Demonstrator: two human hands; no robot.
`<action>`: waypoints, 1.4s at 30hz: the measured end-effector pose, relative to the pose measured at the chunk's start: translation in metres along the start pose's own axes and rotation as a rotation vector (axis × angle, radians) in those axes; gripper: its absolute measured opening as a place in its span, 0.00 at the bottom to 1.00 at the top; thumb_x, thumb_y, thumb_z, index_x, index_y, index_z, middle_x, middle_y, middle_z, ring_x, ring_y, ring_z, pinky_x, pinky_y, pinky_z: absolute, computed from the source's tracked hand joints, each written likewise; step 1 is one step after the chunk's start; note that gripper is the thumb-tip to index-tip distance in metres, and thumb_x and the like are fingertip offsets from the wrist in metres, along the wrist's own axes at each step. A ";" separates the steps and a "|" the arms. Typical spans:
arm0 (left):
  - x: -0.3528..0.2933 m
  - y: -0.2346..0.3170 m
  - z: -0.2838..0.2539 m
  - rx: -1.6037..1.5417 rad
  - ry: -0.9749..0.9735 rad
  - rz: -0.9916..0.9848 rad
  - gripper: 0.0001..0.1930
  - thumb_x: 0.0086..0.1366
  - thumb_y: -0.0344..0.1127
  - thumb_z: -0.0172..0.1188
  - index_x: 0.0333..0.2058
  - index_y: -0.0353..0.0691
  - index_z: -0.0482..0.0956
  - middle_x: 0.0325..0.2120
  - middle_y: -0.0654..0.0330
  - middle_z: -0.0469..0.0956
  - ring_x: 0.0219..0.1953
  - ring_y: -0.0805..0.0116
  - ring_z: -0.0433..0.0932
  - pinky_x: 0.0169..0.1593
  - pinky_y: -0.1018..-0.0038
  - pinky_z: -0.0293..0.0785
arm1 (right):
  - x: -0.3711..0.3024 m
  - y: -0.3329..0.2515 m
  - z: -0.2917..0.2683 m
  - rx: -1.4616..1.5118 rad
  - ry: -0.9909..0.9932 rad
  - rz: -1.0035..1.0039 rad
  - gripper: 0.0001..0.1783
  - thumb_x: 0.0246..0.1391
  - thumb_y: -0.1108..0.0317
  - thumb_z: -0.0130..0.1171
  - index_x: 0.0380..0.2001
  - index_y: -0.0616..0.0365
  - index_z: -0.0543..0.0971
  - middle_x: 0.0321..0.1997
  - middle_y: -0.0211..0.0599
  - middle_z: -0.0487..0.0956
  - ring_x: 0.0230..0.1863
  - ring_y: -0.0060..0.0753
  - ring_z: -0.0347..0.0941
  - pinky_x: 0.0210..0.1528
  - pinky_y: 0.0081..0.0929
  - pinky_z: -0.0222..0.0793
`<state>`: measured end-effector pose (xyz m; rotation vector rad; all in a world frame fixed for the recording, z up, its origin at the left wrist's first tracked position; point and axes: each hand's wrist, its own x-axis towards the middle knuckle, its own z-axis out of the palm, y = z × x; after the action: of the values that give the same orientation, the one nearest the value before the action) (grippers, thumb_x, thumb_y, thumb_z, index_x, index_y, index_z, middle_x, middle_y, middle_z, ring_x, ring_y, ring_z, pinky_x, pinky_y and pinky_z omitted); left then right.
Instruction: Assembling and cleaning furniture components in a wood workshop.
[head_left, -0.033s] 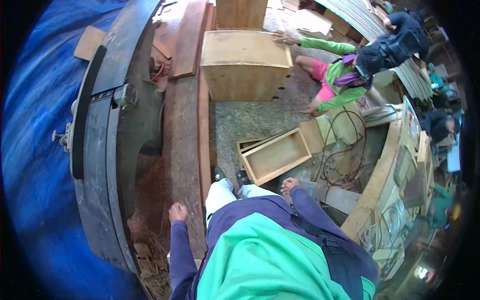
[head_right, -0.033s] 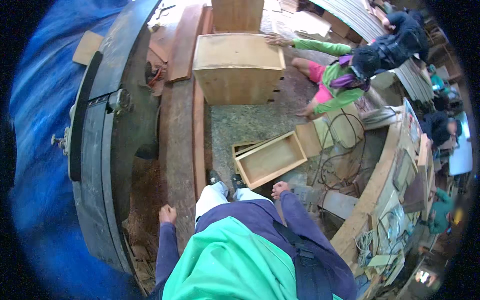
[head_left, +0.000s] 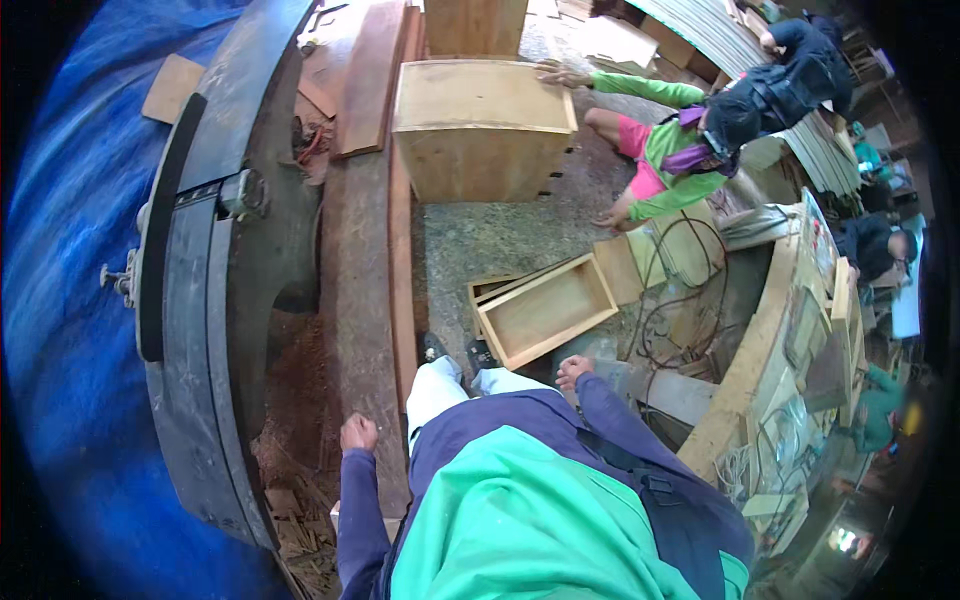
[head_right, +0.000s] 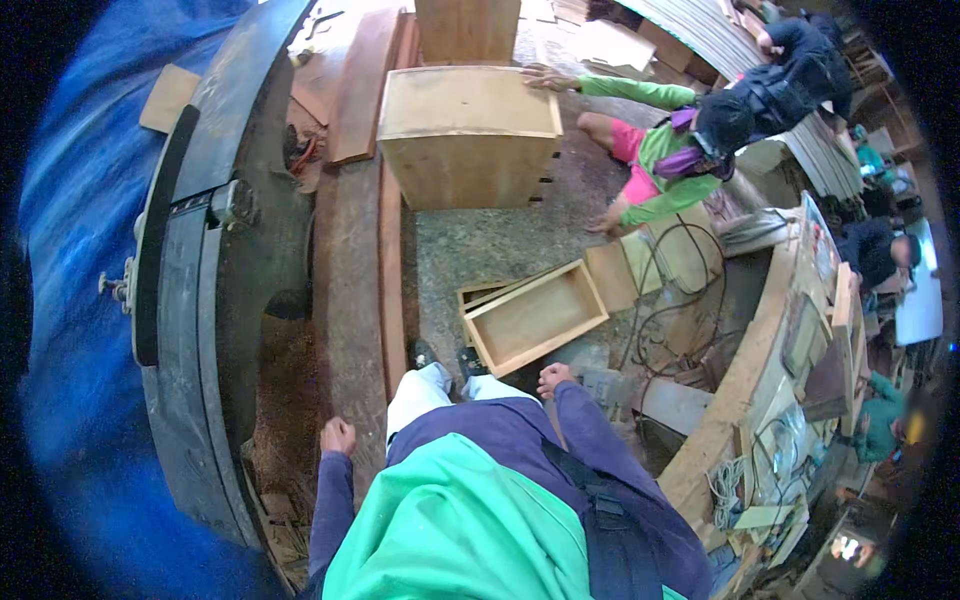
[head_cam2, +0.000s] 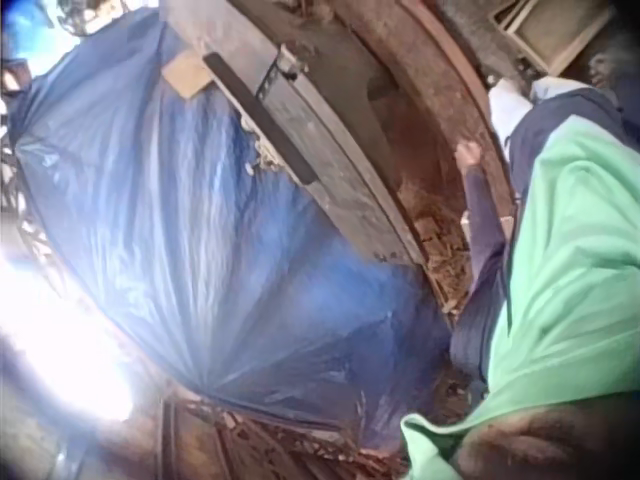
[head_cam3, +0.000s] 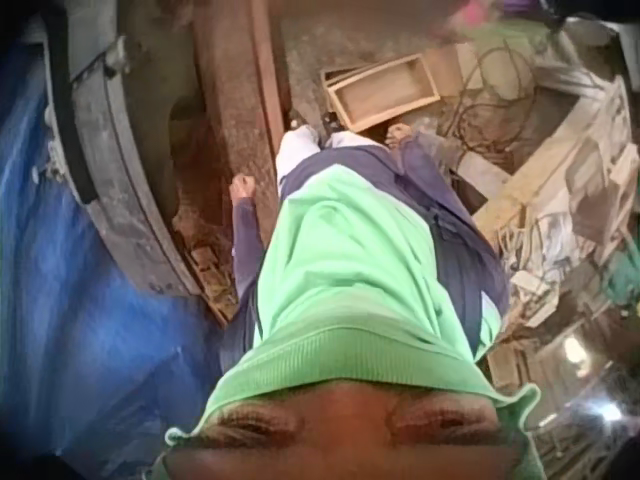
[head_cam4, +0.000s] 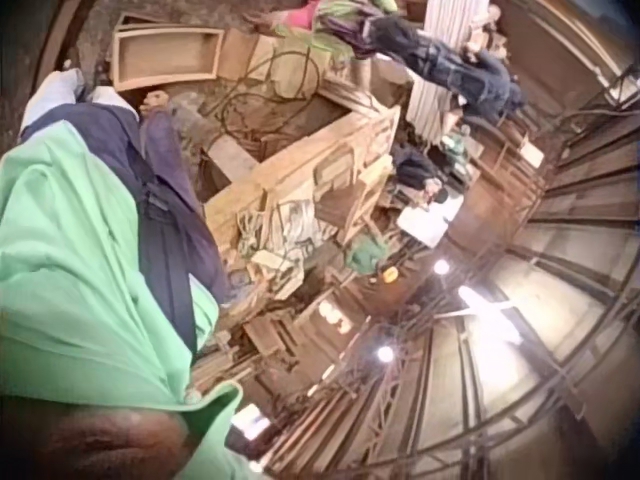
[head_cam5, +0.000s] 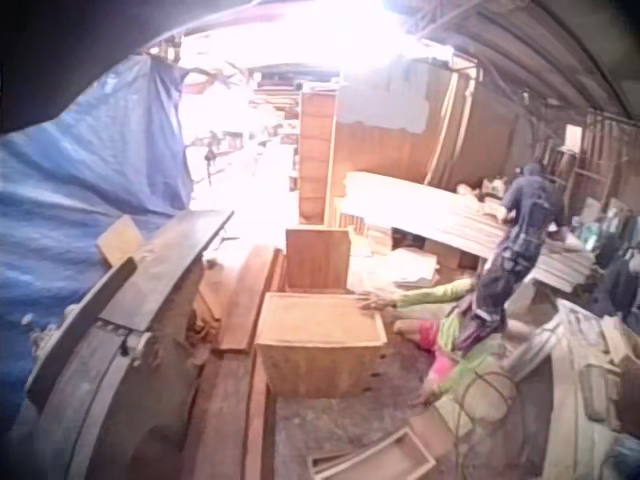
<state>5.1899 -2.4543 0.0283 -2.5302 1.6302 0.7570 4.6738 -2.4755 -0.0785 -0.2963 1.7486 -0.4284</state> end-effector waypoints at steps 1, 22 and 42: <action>-0.020 0.001 -0.002 -0.057 -0.107 0.058 0.09 0.48 0.35 0.51 0.25 0.39 0.76 0.27 0.44 0.75 0.35 0.46 0.74 0.39 0.59 0.70 | -0.001 0.007 0.000 -0.046 0.025 0.003 0.06 0.52 0.67 0.50 0.32 0.56 0.70 0.25 0.37 0.75 0.20 0.32 0.74 0.18 0.28 0.72; -0.156 -0.137 0.018 -0.293 -0.398 -0.166 0.08 0.52 0.33 0.58 0.31 0.37 0.78 0.27 0.55 0.79 0.31 0.66 0.77 0.38 0.74 0.71 | 0.019 0.039 0.001 -0.109 -0.025 -0.172 0.07 0.49 0.68 0.48 0.27 0.58 0.74 0.21 0.35 0.74 0.18 0.29 0.73 0.17 0.26 0.69; -0.160 -0.153 0.033 -0.290 -0.135 -0.111 0.10 0.51 0.36 0.58 0.32 0.40 0.77 0.28 0.54 0.77 0.35 0.61 0.76 0.41 0.70 0.71 | 0.027 0.088 -0.033 -0.511 0.135 -0.336 0.10 0.36 0.62 0.56 0.22 0.54 0.81 0.26 0.41 0.79 0.29 0.37 0.76 0.35 0.30 0.71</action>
<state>5.2573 -2.2405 0.0319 -2.6583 1.4156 1.1998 4.6389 -2.4039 -0.1349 -0.9536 1.9296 -0.2352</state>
